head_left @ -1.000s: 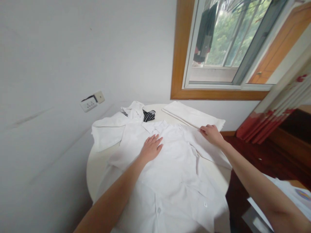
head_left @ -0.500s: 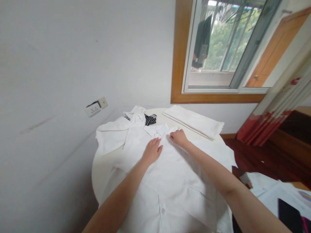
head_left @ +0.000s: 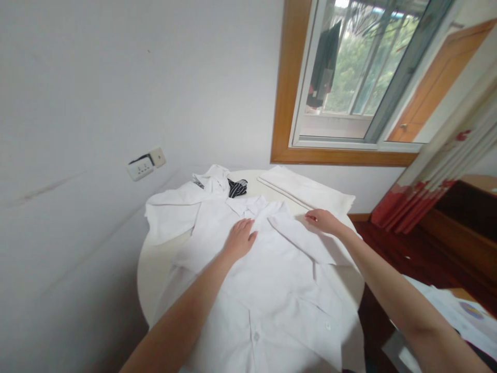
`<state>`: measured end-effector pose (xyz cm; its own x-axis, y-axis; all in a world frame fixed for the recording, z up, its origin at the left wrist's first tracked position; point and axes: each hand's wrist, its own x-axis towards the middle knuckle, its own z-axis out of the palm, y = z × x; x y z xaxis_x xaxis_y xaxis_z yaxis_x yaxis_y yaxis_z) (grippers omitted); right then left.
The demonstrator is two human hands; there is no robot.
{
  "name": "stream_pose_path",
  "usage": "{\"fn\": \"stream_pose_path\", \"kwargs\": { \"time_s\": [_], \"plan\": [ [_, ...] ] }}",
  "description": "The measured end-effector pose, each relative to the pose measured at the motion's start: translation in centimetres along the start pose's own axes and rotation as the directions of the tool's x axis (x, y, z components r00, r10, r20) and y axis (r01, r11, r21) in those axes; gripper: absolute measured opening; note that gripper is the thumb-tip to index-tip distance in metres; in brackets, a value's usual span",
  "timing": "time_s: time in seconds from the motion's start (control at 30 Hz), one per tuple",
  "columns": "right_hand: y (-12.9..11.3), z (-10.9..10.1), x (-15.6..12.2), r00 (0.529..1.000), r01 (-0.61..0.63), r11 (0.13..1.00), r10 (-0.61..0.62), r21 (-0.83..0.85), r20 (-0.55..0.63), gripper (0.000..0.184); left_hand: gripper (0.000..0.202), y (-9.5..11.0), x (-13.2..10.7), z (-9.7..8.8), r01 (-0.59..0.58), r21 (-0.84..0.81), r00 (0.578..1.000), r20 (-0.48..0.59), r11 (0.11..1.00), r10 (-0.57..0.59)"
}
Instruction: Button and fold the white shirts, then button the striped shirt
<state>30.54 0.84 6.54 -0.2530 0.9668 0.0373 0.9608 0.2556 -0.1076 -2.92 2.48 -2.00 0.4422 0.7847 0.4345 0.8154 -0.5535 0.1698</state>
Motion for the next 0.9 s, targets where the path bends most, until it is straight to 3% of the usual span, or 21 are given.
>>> {"fn": "stream_pose_path", "kwargs": {
  "time_s": [0.23, 0.4, 0.53, 0.67, 0.77, 0.9],
  "plan": [
    [2.4, 1.9, -2.5, 0.998, 0.007, 0.997, -0.002, -0.073, 0.064, 0.033, 0.039, 0.0, 0.0, 0.2, -0.022, 0.002, 0.999, -0.026, 1.0, 0.022],
    [4.3, 2.2, -4.2, 0.994, -0.101, 0.958, 0.106, -0.267, 0.004, 0.032, 0.039, 0.0, 0.0, 0.2, -0.028, 0.006, 0.999, -0.031, 1.0, 0.028],
    [5.3, 2.6, -5.3, 0.996, -0.082, 0.948, 0.085, -0.308, -0.005, 0.028, 0.038, 0.0, 0.1, 0.4, -0.028, 0.002, 0.999, -0.043, 1.0, 0.028],
    [5.0, 2.6, -5.5, 0.993, -0.113, 0.96, 0.113, -0.257, -0.012, 0.025, 0.035, 0.1, 0.2, 0.0, -0.022, -0.003, 0.999, -0.039, 1.0, 0.022],
    [4.4, 1.2, -5.7, 0.99, -0.138, 0.977, 0.132, -0.163, -0.05, 0.025, 0.034, 0.6, 0.2, -0.9, -0.016, -0.011, 0.999, -0.042, 1.0, 0.016],
    [2.4, -2.4, -6.1, 0.991, 0.021, 0.996, -0.009, 0.086, -0.133, 0.026, 0.034, 1.4, -0.2, -2.9, -0.014, -0.037, 0.996, -0.092, 0.999, 0.01]
  ]
}}
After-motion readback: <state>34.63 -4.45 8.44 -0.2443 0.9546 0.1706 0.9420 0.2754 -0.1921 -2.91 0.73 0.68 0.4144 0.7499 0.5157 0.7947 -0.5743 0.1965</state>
